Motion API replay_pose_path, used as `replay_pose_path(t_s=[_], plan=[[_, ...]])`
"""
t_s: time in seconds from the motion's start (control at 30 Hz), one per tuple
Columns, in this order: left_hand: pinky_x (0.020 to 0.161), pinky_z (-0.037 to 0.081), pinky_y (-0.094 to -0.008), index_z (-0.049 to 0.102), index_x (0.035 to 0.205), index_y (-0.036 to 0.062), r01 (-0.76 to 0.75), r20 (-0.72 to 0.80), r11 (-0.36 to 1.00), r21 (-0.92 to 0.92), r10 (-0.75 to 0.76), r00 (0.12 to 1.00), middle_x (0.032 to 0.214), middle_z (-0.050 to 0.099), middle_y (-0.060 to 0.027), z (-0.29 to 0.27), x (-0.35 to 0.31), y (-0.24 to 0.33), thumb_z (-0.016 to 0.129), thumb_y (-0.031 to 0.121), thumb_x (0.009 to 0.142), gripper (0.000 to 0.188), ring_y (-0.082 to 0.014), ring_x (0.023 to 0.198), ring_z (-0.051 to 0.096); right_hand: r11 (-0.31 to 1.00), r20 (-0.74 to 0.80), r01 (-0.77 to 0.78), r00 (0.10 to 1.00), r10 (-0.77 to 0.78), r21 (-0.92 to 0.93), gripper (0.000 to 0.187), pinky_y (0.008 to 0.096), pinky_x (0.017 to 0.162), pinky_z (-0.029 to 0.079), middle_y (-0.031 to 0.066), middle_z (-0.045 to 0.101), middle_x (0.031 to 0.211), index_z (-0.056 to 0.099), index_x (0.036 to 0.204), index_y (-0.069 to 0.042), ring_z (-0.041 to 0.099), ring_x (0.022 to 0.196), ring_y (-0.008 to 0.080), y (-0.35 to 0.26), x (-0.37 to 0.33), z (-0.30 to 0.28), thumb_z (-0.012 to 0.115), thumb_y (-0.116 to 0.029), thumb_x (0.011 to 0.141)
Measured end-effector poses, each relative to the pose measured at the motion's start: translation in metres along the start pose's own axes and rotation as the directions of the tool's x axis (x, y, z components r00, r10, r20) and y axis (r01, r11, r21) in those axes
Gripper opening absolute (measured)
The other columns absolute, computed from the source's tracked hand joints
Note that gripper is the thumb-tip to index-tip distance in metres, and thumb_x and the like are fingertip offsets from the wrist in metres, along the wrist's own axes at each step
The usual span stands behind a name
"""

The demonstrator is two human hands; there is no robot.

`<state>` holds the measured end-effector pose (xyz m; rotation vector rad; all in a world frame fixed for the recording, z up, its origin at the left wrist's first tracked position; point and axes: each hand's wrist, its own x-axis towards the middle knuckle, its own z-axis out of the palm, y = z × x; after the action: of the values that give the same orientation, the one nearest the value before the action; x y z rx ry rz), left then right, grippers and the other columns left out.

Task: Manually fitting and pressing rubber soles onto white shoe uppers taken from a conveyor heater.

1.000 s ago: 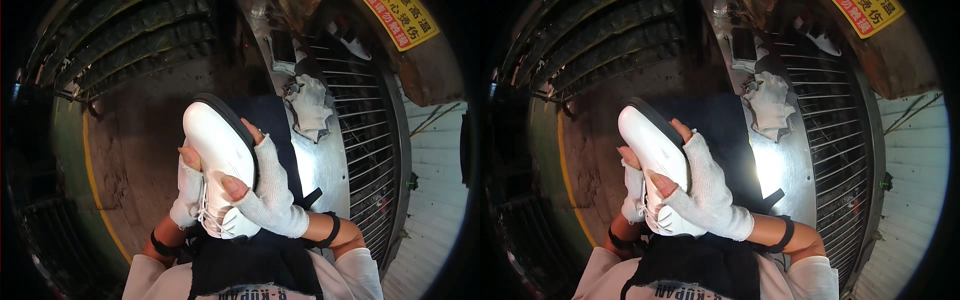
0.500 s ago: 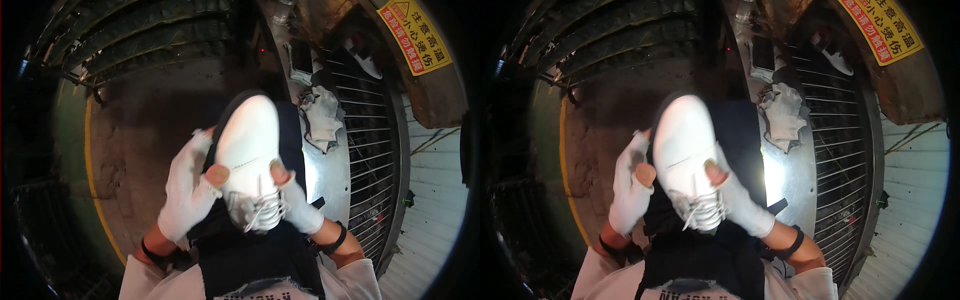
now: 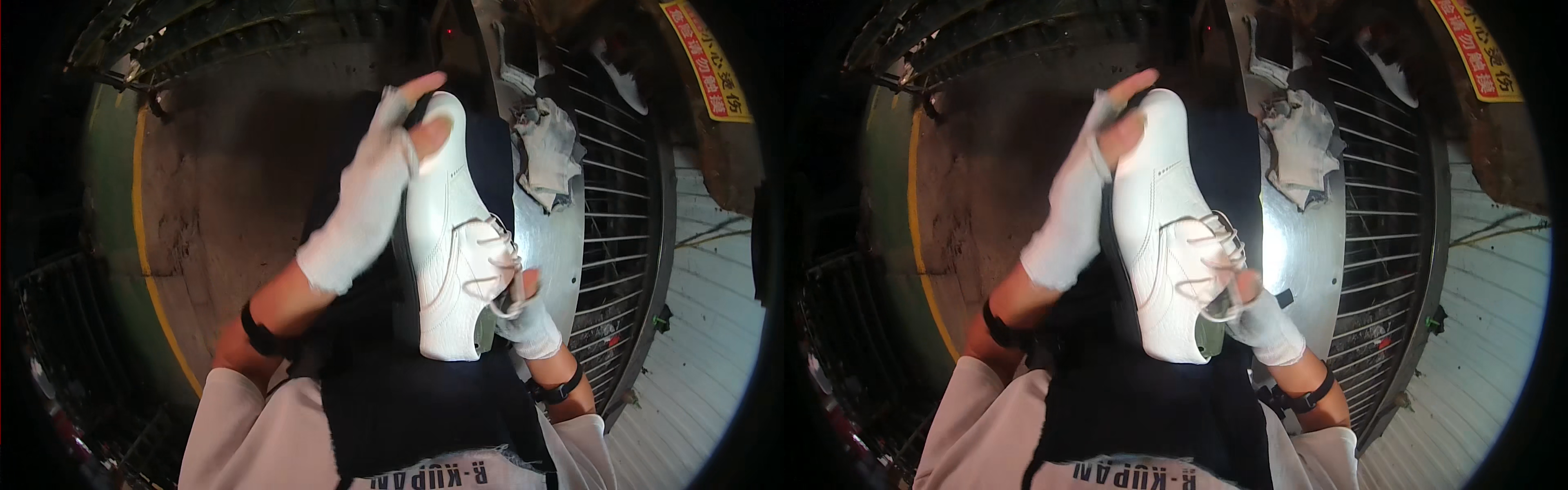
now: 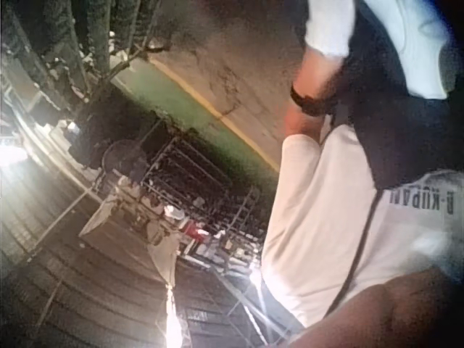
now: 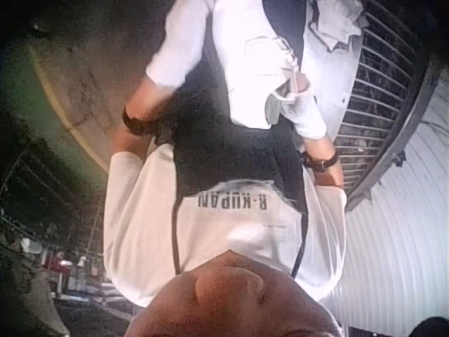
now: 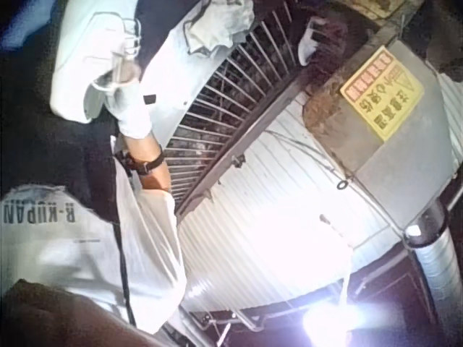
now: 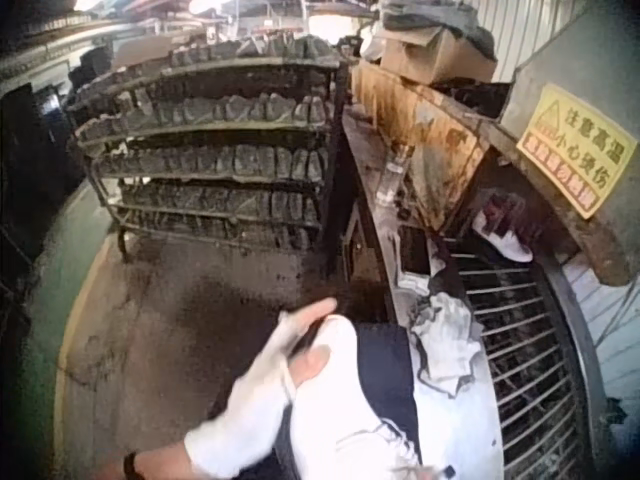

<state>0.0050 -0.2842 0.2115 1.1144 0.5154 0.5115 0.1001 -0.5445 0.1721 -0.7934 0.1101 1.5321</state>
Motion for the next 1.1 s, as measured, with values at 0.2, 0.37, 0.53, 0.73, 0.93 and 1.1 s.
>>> replay_pose_path(t_s=[0.2, 0.37, 0.53, 0.73, 0.93, 1.1], plan=[[0.117, 0.045, -0.0419, 0.049, 0.168, 0.0091, -0.277, -0.125, 0.853, 0.442, 0.364, 0.923, 0.147, 0.059, -0.0194, 0.007, -0.044, -0.034, 0.074, 0.016, 0.103, 0.07, -0.0298, 0.135, 0.059, 0.935, -0.239, 0.007, 0.966, -0.097, -0.354, 0.056, 0.0476, 0.114, 0.061, 0.0173, 0.063, 0.157, 0.05, 0.164, -0.005, 0.073, 0.131, 0.031, 0.01, 0.013, 0.035, 0.054, -0.036, 0.118], [0.118, 0.043, -0.0397, 0.03, 0.177, 0.0104, -0.272, -0.02, 0.829, 0.488, 0.323, 0.946, 0.159, 0.05, -0.0228, -0.013, 0.014, -0.046, 0.071, 0.034, 0.106, 0.085, -0.0376, 0.143, 0.053, 0.963, -0.145, 0.107, 0.979, -0.146, -0.247, 0.057, 0.0495, 0.114, 0.06, 0.0184, 0.07, 0.148, 0.053, 0.159, 0.001, 0.073, 0.13, 0.0313, -0.009, 0.061, 0.015, 0.059, -0.036, 0.116], [0.135, 0.024, -0.0337, 0.015, 0.177, -0.0032, 0.463, -0.066, 0.823, -0.329, -0.509, 0.858, 0.183, 0.029, -0.016, -0.046, -0.066, -0.17, 0.049, 0.05, 0.119, 0.086, -0.0195, 0.168, 0.027, 0.967, -0.207, 0.252, 0.944, -0.256, -0.047, 0.049, 0.0366, 0.102, 0.062, 0.0109, 0.075, 0.131, 0.06, 0.15, 0.001, 0.076, 0.112, 0.0203, 0.012, 0.104, -0.024, 0.072, -0.012, 0.104], [0.126, 0.038, -0.0349, 0.04, 0.167, -0.003, 0.375, -0.236, 0.921, 0.109, -0.342, 0.909, 0.164, 0.052, -0.0136, -0.045, -0.059, -0.184, 0.045, 0.044, 0.121, 0.066, -0.021, 0.148, 0.051, 0.882, -0.146, 0.399, 0.885, -0.442, -0.251, 0.046, 0.0334, 0.102, 0.061, 0.0112, 0.075, 0.133, 0.063, 0.147, 0.002, 0.075, 0.117, 0.0181, -0.011, 0.108, -0.005, 0.074, -0.008, 0.104], [0.135, 0.028, -0.0388, 0.025, 0.175, -0.0003, 0.287, 0.16, 0.956, -0.055, -0.276, 0.948, 0.178, 0.036, -0.0116, -0.041, -0.042, -0.147, 0.028, 0.05, 0.123, 0.072, -0.0237, 0.164, 0.034, 0.934, -0.138, 0.353, 0.924, -0.357, -0.058, 0.054, 0.0335, 0.104, 0.058, 0.0048, 0.075, 0.135, 0.06, 0.152, -0.004, 0.072, 0.118, 0.0162, -0.005, 0.108, -0.031, 0.078, -0.017, 0.103], [0.114, 0.047, -0.0368, 0.048, 0.166, -0.0036, 0.183, 0.585, 0.948, 0.26, -0.305, 0.751, 0.157, 0.061, -0.016, -0.029, 0.001, -0.077, 0.028, 0.062, 0.12, 0.083, -0.0219, 0.137, 0.061, 0.933, -0.263, 0.348, 0.895, -0.36, -0.092, 0.037, 0.037, 0.102, 0.06, 0.0103, 0.079, 0.121, 0.072, 0.136, -0.001, 0.075, 0.11, 0.0204, -0.059, -0.003, -0.075, 0.073, -0.018, 0.103]])
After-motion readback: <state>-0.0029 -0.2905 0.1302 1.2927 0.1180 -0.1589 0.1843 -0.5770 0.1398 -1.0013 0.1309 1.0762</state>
